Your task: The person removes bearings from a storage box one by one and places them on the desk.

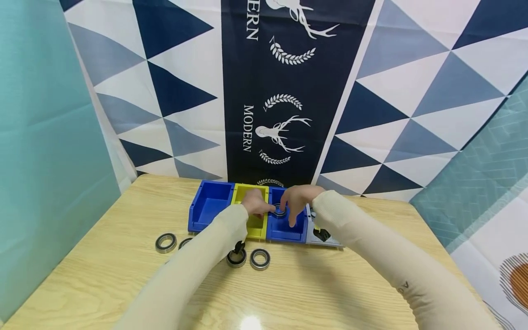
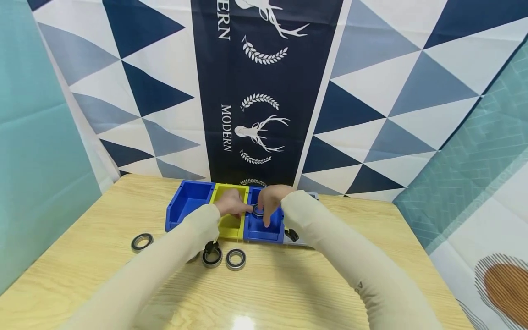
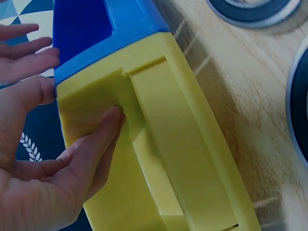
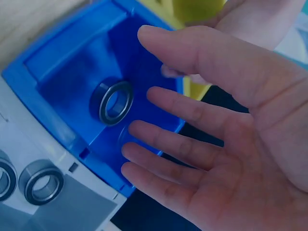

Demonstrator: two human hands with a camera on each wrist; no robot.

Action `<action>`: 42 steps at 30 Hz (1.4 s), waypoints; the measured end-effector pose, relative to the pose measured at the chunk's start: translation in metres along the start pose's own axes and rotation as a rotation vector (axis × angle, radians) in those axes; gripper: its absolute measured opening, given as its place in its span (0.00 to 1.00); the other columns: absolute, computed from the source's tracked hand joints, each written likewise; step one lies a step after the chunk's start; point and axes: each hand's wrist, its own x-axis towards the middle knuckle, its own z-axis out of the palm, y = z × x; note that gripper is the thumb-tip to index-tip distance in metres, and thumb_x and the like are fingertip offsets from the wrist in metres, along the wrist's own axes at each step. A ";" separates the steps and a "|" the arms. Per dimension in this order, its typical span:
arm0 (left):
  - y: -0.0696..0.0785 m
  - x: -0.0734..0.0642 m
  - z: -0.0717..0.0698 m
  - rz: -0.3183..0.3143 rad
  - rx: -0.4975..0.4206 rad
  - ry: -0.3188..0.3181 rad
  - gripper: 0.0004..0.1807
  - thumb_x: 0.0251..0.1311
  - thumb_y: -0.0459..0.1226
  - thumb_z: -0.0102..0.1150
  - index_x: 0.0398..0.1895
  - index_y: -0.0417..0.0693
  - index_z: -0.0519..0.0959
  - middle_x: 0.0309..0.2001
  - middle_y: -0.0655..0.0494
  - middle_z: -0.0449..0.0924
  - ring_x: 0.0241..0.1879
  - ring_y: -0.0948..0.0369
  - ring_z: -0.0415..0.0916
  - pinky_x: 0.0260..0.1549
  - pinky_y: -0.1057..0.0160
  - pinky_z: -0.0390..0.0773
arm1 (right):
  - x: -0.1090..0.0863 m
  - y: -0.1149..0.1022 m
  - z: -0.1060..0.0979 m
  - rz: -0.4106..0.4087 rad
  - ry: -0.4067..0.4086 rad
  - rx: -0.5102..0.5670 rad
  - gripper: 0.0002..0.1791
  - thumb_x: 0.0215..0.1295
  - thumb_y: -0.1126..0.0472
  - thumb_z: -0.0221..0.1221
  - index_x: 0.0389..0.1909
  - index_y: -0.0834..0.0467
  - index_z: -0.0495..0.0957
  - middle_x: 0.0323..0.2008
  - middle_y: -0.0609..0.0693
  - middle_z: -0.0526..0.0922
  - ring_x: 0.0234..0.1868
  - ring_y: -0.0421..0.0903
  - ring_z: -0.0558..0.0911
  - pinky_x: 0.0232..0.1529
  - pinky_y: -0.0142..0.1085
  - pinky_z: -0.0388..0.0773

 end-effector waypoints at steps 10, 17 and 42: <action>0.001 0.003 0.001 0.019 -0.022 -0.005 0.15 0.52 0.43 0.69 0.28 0.40 0.78 0.12 0.56 0.71 0.16 0.60 0.77 0.24 0.66 0.81 | 0.029 0.007 -0.009 0.110 -0.004 0.119 0.33 0.49 0.51 0.72 0.59 0.47 0.75 0.68 0.53 0.67 0.61 0.52 0.71 0.64 0.54 0.70; -0.004 -0.003 0.008 0.035 -0.002 -0.006 0.15 0.52 0.44 0.69 0.25 0.40 0.79 0.12 0.56 0.72 0.16 0.60 0.76 0.23 0.68 0.79 | 0.053 0.003 0.009 0.096 0.007 0.102 0.39 0.49 0.50 0.72 0.64 0.51 0.71 0.66 0.53 0.71 0.61 0.50 0.73 0.65 0.50 0.70; -0.004 0.005 0.005 0.016 -0.030 0.000 0.15 0.50 0.42 0.70 0.24 0.41 0.77 0.13 0.56 0.72 0.15 0.62 0.75 0.22 0.66 0.81 | 0.084 -0.002 0.034 0.111 0.185 0.164 0.32 0.50 0.54 0.72 0.56 0.62 0.75 0.55 0.57 0.80 0.53 0.50 0.79 0.62 0.46 0.74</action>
